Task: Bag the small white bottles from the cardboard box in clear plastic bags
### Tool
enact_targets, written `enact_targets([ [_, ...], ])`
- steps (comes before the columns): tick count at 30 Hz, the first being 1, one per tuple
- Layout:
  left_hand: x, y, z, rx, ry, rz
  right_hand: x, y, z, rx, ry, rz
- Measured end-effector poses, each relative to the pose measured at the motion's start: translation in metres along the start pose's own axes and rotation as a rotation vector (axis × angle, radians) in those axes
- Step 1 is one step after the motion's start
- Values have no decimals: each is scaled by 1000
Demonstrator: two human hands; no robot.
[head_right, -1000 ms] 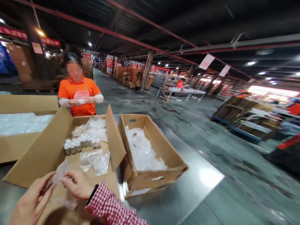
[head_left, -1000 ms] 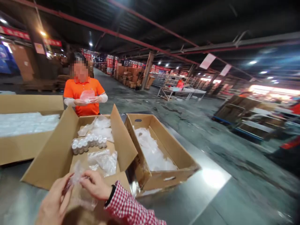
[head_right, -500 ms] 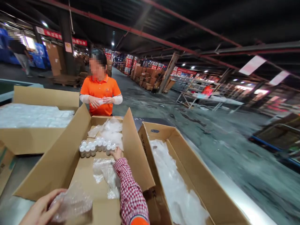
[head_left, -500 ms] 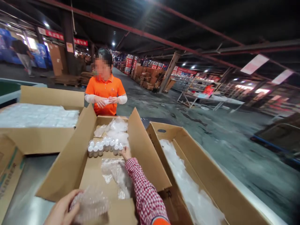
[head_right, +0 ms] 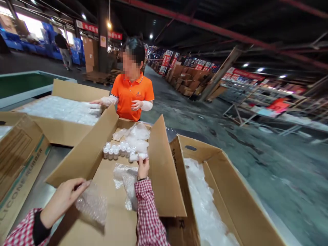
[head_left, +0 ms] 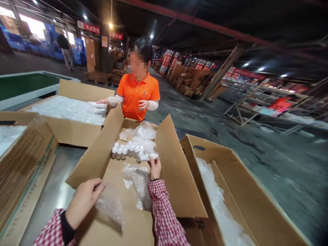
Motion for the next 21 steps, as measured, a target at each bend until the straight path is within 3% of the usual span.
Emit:
enact_targets([
  [2,-1,2,13,2,12,16,-15,-38,-42,-97,150,-50],
  [4,-1,2,26,27,-9,29,-25,-86,-94,-272,367,-216],
  [7,1,-4,41,84,-63,48,-37,-158,-152,-508,312,-419],
  [9,1,-12,49,131,-101,64,-40,-194,-166,-635,148,-500],
  [12,-1,-30,63,208,-149,93,-31,-226,-158,-834,-129,-565],
  [16,-2,-57,76,283,-194,120,1,-240,-124,-1076,-433,-555],
  [18,3,-69,77,294,-199,125,20,-239,-106,-1103,-605,-502],
  [21,15,-82,77,314,-217,114,34,-231,-90,-999,-708,-449],
])
Point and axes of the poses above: each hand's wrist, its own y-axis towards the middle knuckle, its own x-axis out of the palm, z = x × y, the point moved 9 cm from there along y, towards the middle knuckle, and after that the axes turned 12 degrees about -y, right-handed, at the moved point
